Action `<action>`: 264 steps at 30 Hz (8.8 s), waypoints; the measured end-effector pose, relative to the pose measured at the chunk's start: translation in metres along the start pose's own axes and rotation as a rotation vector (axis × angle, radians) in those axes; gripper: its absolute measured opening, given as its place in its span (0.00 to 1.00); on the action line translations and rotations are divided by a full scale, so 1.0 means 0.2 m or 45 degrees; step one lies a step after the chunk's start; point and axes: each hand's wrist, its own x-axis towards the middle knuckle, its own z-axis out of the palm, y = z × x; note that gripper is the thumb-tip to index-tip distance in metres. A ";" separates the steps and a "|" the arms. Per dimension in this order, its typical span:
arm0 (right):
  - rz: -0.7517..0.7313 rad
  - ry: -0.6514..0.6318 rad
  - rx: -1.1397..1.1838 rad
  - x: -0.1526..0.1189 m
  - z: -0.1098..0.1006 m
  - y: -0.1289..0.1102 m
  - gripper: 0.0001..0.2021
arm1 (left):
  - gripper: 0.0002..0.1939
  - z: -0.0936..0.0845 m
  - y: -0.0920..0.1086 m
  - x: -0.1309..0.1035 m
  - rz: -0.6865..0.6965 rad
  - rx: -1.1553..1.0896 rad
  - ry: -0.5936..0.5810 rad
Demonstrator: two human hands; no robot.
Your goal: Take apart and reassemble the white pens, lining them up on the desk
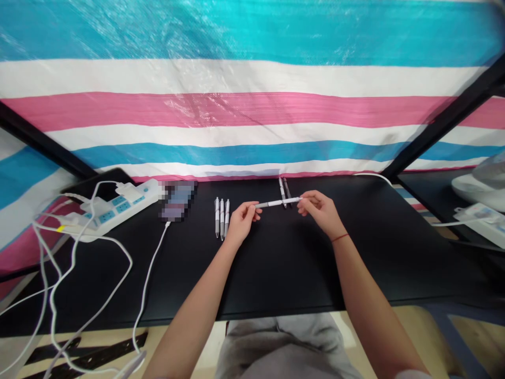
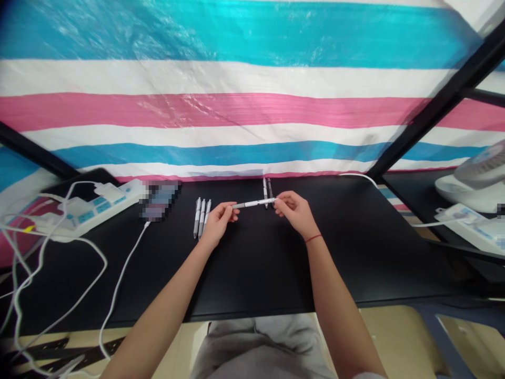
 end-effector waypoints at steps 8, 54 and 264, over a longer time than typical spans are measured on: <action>0.029 -0.147 -0.105 0.00 0.02 0.02 0.14 | 0.20 0.00 -0.01 0.00 -0.025 0.002 -0.026; 0.134 -0.194 0.223 -0.03 0.14 -0.04 0.28 | 0.19 0.19 0.06 -0.16 -0.271 0.024 -0.572; 0.229 -0.220 -0.013 -0.02 0.19 0.05 0.16 | 0.11 0.02 0.10 -0.09 0.394 1.543 -0.340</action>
